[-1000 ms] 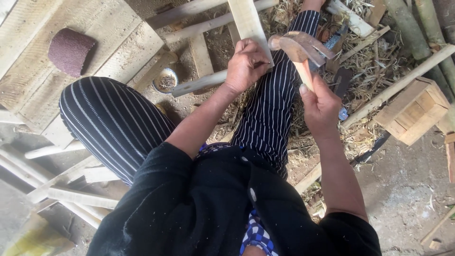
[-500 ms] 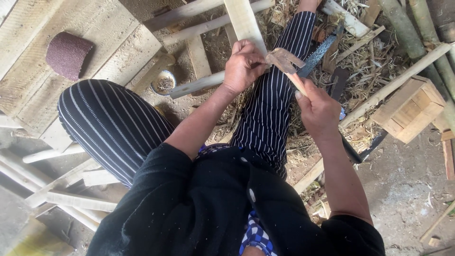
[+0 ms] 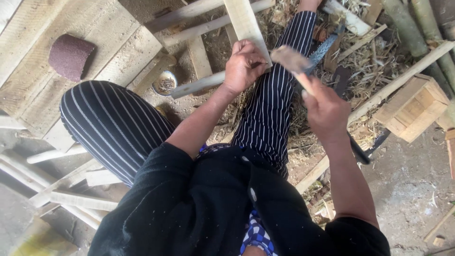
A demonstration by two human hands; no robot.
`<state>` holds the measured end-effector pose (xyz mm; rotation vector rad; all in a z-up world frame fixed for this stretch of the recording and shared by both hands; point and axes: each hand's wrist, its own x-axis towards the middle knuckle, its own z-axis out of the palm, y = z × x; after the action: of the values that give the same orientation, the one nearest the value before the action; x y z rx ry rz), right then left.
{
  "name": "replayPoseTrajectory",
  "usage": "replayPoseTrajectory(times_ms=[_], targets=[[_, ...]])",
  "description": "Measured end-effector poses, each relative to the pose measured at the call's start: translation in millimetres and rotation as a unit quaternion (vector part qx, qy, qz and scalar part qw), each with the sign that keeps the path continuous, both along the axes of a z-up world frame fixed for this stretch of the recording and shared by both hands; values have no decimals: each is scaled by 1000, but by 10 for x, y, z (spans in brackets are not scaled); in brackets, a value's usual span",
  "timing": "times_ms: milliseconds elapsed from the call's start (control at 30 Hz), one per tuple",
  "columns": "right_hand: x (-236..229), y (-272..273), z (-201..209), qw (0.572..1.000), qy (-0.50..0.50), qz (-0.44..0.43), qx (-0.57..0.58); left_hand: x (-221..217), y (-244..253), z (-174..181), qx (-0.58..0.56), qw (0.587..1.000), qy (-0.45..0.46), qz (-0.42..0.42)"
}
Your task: The person assembles a wooden frame by hammering nails into the joints. They use a hammer to drive nails into the wood, occasionally picking up additional nails from a small container on the floor.
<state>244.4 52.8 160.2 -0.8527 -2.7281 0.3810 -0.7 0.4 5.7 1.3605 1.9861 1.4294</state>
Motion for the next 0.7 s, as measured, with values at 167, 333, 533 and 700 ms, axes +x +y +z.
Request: replayPoseTrajectory(times_ms=[167, 333, 533, 700], targets=[[105, 1, 52, 980, 194, 10, -49, -22, -47, 106, -19, 1000, -21, 4], [195, -99, -54, 923, 229, -204, -234, -308, -64, 565, -18, 983, -135, -123], [485, -225, -986, 791, 227, -453, -343, -534, -96, 283, 41, 954, -280, -98], [966, -499, -1953, 754, 68, -567, -326, -527, -168, 480, 53, 981, -185, -6]])
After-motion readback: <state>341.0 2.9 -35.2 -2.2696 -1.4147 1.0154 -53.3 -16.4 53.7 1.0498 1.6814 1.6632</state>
